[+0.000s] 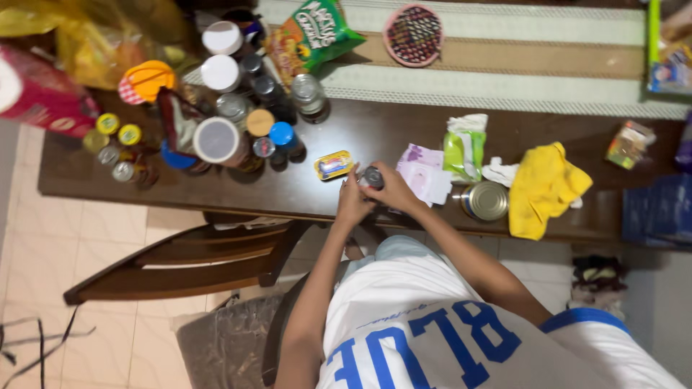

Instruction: The person wipes several cans and a food pouch with a cloth and places them onto a shelf inside a dark cabinet.

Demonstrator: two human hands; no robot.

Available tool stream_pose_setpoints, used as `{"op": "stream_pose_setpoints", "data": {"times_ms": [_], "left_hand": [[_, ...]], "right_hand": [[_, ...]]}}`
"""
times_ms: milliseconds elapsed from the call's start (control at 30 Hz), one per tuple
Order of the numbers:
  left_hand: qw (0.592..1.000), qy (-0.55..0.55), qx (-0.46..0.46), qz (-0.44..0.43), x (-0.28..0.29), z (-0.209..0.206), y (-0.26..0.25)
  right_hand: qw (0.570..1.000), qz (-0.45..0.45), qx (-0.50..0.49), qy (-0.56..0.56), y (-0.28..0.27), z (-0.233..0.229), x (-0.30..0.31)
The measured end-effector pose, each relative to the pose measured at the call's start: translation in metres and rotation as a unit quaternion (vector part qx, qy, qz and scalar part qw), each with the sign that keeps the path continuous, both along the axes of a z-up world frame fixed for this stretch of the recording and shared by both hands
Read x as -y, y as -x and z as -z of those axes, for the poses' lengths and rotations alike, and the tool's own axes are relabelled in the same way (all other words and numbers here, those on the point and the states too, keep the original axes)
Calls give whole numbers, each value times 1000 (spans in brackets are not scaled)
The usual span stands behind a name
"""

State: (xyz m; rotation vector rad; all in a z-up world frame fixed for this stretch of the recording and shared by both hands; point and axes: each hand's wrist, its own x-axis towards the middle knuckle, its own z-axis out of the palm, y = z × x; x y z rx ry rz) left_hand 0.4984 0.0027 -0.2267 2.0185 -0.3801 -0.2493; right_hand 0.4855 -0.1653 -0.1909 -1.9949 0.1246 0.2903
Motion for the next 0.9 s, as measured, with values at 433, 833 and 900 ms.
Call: {"op": "stream_pose_setpoints", "data": {"times_ms": [433,833,900], "left_hand": [[996,11,70,-48,-2,40,21],[990,61,-24,-127,21,77,2],[991,53,-18,-123,23,82,3]], "right_hand": [[978,78,149,126,48,7,-2],[886,286,-9,364,172,39,166],[887,296,-3,355,173,50,172]]}}
